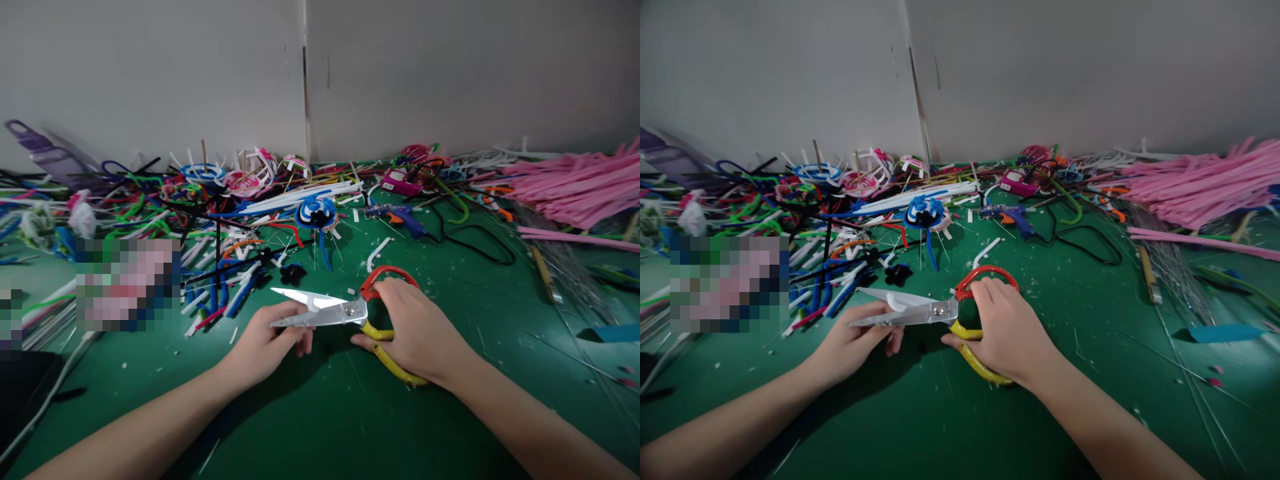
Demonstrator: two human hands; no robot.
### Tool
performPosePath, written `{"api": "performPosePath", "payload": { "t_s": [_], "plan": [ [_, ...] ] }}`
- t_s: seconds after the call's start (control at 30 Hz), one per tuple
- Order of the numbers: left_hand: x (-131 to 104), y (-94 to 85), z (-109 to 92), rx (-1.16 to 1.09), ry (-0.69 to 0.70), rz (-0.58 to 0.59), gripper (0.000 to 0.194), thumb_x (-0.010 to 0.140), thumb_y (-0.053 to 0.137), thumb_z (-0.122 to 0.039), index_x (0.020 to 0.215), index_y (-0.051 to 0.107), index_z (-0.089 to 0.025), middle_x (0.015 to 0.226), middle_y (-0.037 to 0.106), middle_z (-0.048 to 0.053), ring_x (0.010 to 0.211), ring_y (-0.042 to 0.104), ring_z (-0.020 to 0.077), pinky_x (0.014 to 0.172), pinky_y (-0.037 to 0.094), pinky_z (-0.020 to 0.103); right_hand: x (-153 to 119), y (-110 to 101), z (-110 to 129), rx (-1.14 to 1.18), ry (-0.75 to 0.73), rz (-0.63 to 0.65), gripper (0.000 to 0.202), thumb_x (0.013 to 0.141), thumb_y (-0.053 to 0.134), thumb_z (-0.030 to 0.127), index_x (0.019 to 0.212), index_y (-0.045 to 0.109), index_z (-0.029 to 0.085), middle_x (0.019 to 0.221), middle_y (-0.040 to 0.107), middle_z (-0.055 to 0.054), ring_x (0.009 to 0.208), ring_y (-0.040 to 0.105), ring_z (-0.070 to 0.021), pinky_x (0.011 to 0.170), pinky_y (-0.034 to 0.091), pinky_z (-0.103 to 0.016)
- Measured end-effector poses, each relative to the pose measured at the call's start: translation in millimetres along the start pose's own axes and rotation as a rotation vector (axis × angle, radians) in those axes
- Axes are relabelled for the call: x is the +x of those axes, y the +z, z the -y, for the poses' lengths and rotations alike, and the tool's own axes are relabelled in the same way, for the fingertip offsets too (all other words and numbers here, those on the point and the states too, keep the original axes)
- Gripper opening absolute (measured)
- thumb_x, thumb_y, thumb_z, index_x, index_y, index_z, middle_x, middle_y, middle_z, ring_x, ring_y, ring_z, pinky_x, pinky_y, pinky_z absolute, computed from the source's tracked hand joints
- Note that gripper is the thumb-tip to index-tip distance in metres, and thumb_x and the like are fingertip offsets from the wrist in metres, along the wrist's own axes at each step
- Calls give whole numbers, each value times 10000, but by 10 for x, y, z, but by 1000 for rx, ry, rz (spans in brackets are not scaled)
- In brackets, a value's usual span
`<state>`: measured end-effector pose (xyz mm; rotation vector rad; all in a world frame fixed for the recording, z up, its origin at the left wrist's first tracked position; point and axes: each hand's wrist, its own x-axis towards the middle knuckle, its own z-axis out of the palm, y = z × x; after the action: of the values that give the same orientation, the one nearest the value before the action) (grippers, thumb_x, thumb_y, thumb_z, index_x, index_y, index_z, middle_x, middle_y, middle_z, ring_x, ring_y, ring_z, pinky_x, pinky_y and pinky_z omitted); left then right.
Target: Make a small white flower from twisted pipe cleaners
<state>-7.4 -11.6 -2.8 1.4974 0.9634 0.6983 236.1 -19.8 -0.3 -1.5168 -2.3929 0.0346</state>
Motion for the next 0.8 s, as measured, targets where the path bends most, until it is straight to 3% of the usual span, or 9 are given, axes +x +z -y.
{"api": "performPosePath", "payload": {
  "t_s": [0.2, 0.33, 0.43, 0.67, 0.8],
  "plan": [
    [-4, 12, 4, 4, -4, 16, 151, 856, 446, -154, 768, 568, -154, 600, 586, -20, 531, 551, 98, 544, 460, 215, 3, 43, -26, -103, -75, -97, 512, 750, 539, 626, 846, 554, 124, 750, 608, -88, 699, 598, -229, 585, 443, -306],
    [-10, 16, -13, 62, -24, 27, 240, 905, 429, -242, 726, 562, -153, 611, 590, -9, 536, 552, 98, 540, 452, 218, -19, 75, -56, -214, -137, -226, 461, 778, 517, 590, 660, 547, 146, 535, 559, -25, 465, 546, -155, 430, 321, -256],
    [-9, 12, -24, 50, -29, 23, 259, 927, 410, -293, 754, 547, -159, 604, 586, -18, 531, 547, 94, 541, 444, 216, -26, 69, -74, -294, -140, -287, 458, 796, 517, 565, 601, 545, 152, 469, 535, -9, 395, 511, -135, 402, 266, -258],
    [-9, 0, -28, 19, -8, -27, 280, 930, 400, -294, 690, 485, -176, 580, 572, -26, 526, 536, 99, 571, 425, 238, -10, -9, -167, -355, -41, -283, 484, 797, 499, 589, 602, 561, 151, 443, 502, -9, 398, 495, -130, 412, 261, -243],
    [-24, -5, -32, 16, 13, -26, 288, 929, 381, -274, 661, 444, -189, 574, 569, -29, 545, 528, 109, 612, 413, 255, -12, -24, -244, -354, 100, -179, 492, 777, 488, 628, 674, 580, 156, 443, 507, -7, 391, 487, -144, 405, 241, -245]
  ]
}}
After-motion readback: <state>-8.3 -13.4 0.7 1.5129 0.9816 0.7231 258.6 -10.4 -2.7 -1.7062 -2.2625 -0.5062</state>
